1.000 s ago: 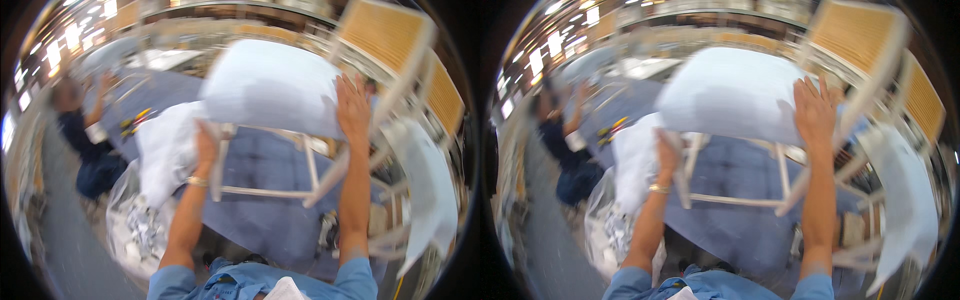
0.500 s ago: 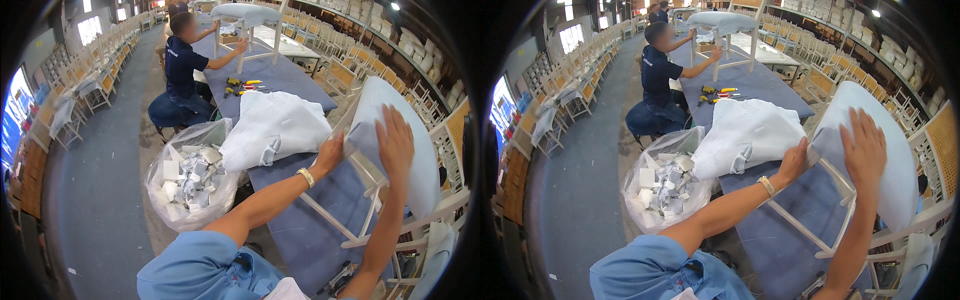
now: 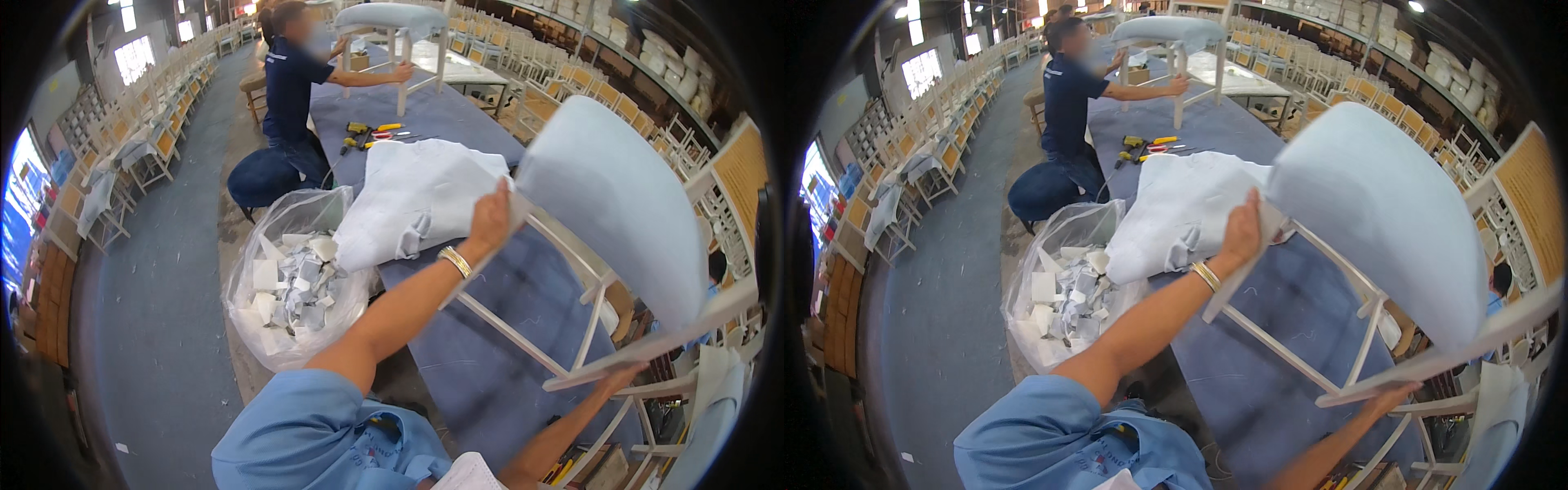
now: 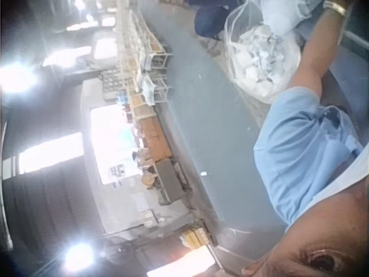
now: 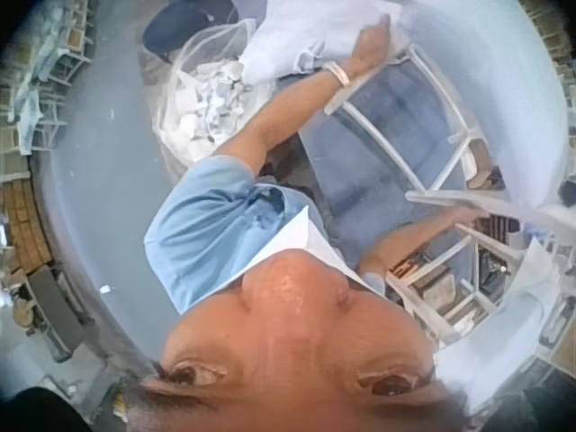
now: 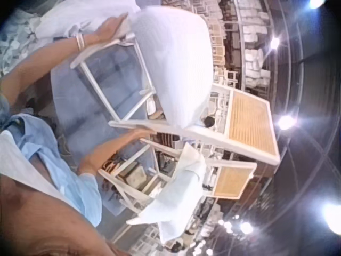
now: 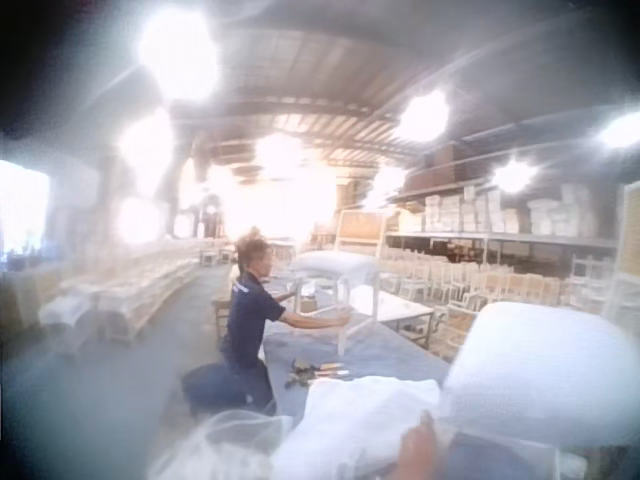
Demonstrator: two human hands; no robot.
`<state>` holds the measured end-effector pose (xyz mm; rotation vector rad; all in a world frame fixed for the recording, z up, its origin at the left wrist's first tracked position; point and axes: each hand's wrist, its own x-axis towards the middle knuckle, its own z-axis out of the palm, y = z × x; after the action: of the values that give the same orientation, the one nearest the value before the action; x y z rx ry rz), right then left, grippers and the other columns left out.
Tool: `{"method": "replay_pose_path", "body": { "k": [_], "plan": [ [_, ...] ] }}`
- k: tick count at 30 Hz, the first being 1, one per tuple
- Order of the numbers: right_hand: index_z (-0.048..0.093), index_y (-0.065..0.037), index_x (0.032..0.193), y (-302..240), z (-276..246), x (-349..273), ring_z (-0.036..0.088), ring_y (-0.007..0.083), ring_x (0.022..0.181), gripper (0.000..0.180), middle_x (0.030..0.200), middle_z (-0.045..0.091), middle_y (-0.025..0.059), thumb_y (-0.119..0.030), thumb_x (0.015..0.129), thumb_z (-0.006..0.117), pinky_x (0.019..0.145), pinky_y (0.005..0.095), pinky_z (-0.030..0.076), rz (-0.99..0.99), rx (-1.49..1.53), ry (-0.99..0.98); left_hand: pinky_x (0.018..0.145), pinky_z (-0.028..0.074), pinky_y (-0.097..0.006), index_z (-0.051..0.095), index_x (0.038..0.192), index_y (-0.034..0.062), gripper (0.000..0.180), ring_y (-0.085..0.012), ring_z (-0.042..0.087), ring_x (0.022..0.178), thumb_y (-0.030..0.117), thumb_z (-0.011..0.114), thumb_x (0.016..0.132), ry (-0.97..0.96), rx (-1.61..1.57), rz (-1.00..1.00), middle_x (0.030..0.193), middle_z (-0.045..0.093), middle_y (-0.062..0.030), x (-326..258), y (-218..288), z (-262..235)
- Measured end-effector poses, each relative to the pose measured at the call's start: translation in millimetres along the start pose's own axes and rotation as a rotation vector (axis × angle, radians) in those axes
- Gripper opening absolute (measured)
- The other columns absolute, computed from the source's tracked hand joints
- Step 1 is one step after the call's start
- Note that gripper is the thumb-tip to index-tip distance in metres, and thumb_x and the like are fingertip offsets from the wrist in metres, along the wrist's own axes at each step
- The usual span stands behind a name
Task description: The person staples light blue fabric onto the underside of a white wooden chair frame using a pneumatic staple gun. They repeatedly reposition the chair, pull the fabric taut, and apply staples along the edges. The person also uses a yellow utility knife to trim excess fabric and adjusts the chair orientation multiple times.
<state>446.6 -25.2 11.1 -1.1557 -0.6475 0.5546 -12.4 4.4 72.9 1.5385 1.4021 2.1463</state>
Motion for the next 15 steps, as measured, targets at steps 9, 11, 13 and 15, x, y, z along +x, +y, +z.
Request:
{"method": "replay_pose_path", "body": {
  "k": [9, 11, 13, 15],
  "plan": [
    [0.05, 0.007, 0.143, 10, -42, -127, 0.05, 0.0281, 0.134, 0.059, 0.141, 0.056, 0.0197, -0.041, 0.11, 0.037, 0.116, 0.0392, 0.033, -0.161, -0.027, -0.541, 0.06, 0.06, -0.042, 0.065, 0.104, -0.0061, 0.082, -0.0283, 0.07, 0.06, 0.061, 0.019, 0.107, 0.155, -0.141, -0.332, 0.076, 0.071, -0.0172, 46, -22, -80],
    [0.052, 0.007, 0.14, 16, -72, -159, 0.053, 0.0266, 0.131, 0.052, 0.138, 0.058, 0.0187, -0.034, 0.11, 0.041, 0.113, 0.0393, 0.037, -0.221, -0.124, -0.469, 0.073, 0.061, -0.039, 0.057, 0.115, 0.0003, 0.061, -0.0247, 0.074, 0.083, 0.053, 0.026, 0.11, 0.069, -0.308, -0.459, 0.089, 0.071, -0.0145, 51, -35, -86],
    [0.057, 0.007, 0.135, 61, -131, -178, 0.058, 0.0258, 0.125, 0.047, 0.132, 0.063, 0.017, -0.03, 0.109, 0.045, 0.108, 0.0397, 0.043, -0.044, -0.175, -0.315, 0.082, 0.055, -0.038, 0.061, 0.114, 0.0009, 0.052, -0.0231, 0.068, 0.089, 0.044, 0.032, 0.11, 0.026, -0.235, -0.409, 0.098, 0.07, -0.0121, 52, -70, -85],
    [0.063, 0.004, 0.129, 71, -191, -212, 0.065, 0.0252, 0.114, 0.043, 0.124, 0.068, 0.0157, -0.03, 0.108, 0.049, 0.099, 0.0393, 0.05, 0.268, -0.31, -0.355, 0.091, 0.05, -0.036, 0.065, 0.113, 0.0015, 0.043, -0.0216, 0.063, 0.095, 0.035, 0.038, 0.11, 0.098, 0.173, -0.195, 0.108, 0.069, -0.0097, 30, -122, -126]
  ]
}}
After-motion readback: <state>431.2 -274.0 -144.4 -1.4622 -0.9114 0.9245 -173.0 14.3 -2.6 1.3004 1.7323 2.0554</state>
